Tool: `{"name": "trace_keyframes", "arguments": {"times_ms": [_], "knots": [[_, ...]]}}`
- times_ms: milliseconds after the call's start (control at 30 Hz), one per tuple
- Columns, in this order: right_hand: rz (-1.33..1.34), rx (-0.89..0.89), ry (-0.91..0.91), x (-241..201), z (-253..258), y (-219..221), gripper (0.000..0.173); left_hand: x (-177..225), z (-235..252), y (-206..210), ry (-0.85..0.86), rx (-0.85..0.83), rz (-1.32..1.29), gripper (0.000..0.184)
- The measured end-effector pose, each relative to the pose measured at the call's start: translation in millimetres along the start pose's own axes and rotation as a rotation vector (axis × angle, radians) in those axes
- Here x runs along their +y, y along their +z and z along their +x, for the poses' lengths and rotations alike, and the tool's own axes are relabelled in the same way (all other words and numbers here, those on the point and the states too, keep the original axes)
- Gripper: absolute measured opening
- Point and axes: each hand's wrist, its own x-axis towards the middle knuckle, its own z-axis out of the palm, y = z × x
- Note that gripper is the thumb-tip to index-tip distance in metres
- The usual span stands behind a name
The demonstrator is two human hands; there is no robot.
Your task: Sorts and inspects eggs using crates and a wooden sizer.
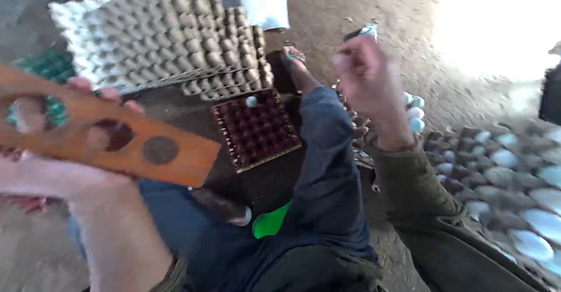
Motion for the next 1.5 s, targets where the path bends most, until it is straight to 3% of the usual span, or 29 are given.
{"name": "trace_keyframes", "arguments": {"times_ms": [100,167,300,400,467,567,667,800,900,967,1067,1200,1333,1500], "knots": [[-0.165,-0.527,0.085,-14.4,68.9,109.2,0.034,11.1,-2.9,-2.2,0.037,0.035,0.02,0.093],[-0.2,-0.704,0.177,7.5,94.1,191.6,0.032,15.7,-4.0,-12.2,0.041,0.049,-0.031,0.091],[-0.209,-0.749,0.371,65.1,90.8,304.4,0.045,22.9,-8.1,-28.4,0.039,0.149,-0.131,0.091],[-0.207,-0.68,0.499,89.3,76.5,348.3,0.061,28.7,-9.5,-39.1,0.048,0.173,-0.142,0.087],[-0.245,-0.648,0.51,97.4,70.4,362.9,0.062,30.4,-8.8,-44.7,0.066,0.156,-0.126,0.083],[-0.183,-0.597,0.565,92.4,71.4,357.7,0.057,32.5,-6.2,-51.4,0.081,0.145,-0.083,0.083],[0.206,-0.442,0.61,58.2,62.1,320.7,0.062,31.8,-2.3,-52.4,0.088,0.14,-0.174,0.083],[0.814,-0.383,0.338,-13.6,26.9,247.6,0.065,34.6,2.8,-37.2,0.086,0.206,-0.253,0.082],[1.258,-0.432,0.22,-47.0,8.1,212.4,0.048,33.9,-1.9,-22.5,0.054,0.18,-0.196,0.087],[1.377,-0.446,0.198,-65.1,-4.6,187.8,0.039,29.6,-4.9,-11.4,0.028,0.152,-0.227,0.092],[1.305,-0.428,0.017,-91.6,-14.0,156.9,0.036,21.4,-9.9,10.1,-0.018,0.162,-0.254,0.091],[0.891,-0.373,-0.249,-127.3,-17.5,132.2,0.047,8.9,-24.8,41.5,-0.116,0.189,-0.149,0.071],[0.645,-0.342,-0.235,-139.9,-20.8,118.9,0.046,3.3,-37.0,59.6,-0.17,0.14,-0.063,0.064],[0.567,-0.472,-0.256,-137.7,-16.3,100.4,0.045,-1.4,-42.1,63.8,-0.232,0.041,0.034,0.057]]}}
